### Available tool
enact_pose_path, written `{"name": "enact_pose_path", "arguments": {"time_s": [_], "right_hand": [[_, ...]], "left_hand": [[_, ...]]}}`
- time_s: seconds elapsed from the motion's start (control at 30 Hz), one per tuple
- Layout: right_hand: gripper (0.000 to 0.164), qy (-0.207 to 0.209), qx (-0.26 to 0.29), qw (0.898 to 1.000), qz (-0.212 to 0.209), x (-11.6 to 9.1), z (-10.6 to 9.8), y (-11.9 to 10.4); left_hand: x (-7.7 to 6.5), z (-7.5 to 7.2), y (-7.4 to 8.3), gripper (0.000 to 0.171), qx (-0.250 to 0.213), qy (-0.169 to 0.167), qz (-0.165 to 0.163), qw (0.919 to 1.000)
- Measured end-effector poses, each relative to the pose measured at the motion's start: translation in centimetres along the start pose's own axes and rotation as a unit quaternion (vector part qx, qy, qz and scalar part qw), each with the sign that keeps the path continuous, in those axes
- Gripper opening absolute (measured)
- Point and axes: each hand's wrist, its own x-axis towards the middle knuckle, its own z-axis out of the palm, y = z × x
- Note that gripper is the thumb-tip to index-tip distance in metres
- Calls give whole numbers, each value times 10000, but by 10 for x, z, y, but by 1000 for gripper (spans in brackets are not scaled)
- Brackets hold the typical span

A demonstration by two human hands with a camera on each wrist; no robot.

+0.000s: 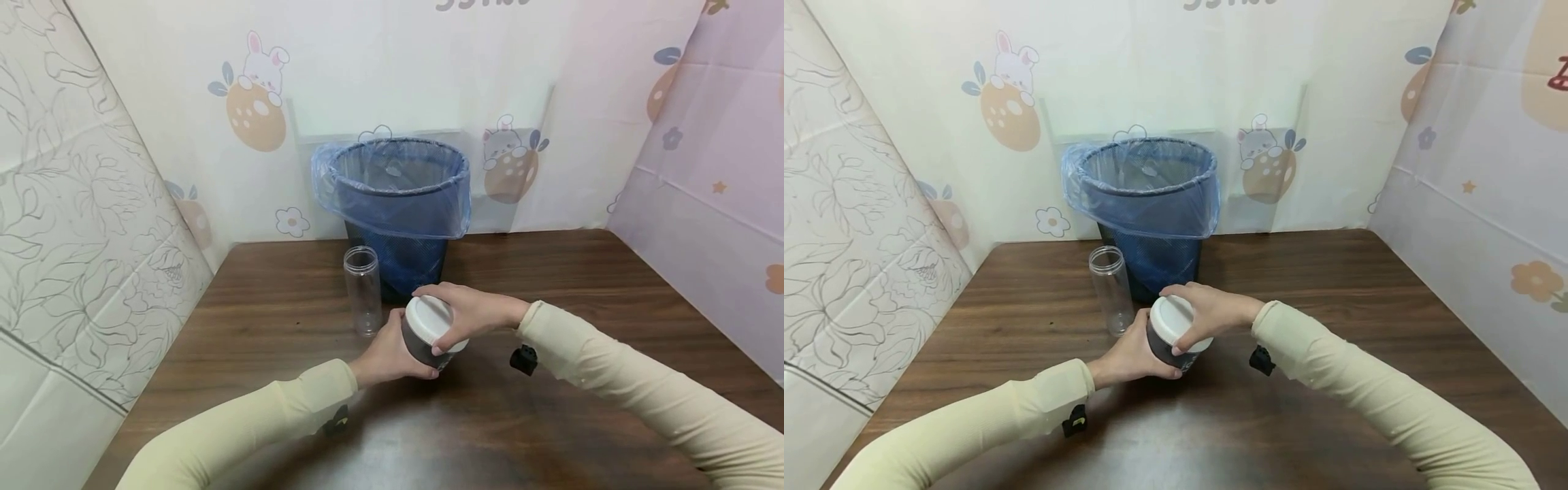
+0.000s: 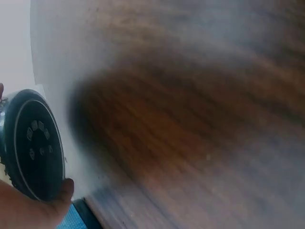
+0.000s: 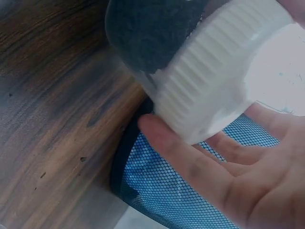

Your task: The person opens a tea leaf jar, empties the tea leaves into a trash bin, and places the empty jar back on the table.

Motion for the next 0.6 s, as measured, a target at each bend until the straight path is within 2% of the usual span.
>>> {"name": "enact_pose_path", "arguments": {"time_s": [0.13, 0.3, 0.6], "right_hand": [[89, 142, 27, 9997, -201, 2, 0, 1], [87, 200, -10, 9990, -391, 4, 1, 4], [84, 53, -35, 9982, -599, 6, 0, 10]], "left_hand": [[1, -4, 0, 105, -47, -71, -49, 10000], [2, -8, -1, 103, -182, -193, 173, 9995], [2, -13, -2, 102, -44, -408, 158, 9990]]}}
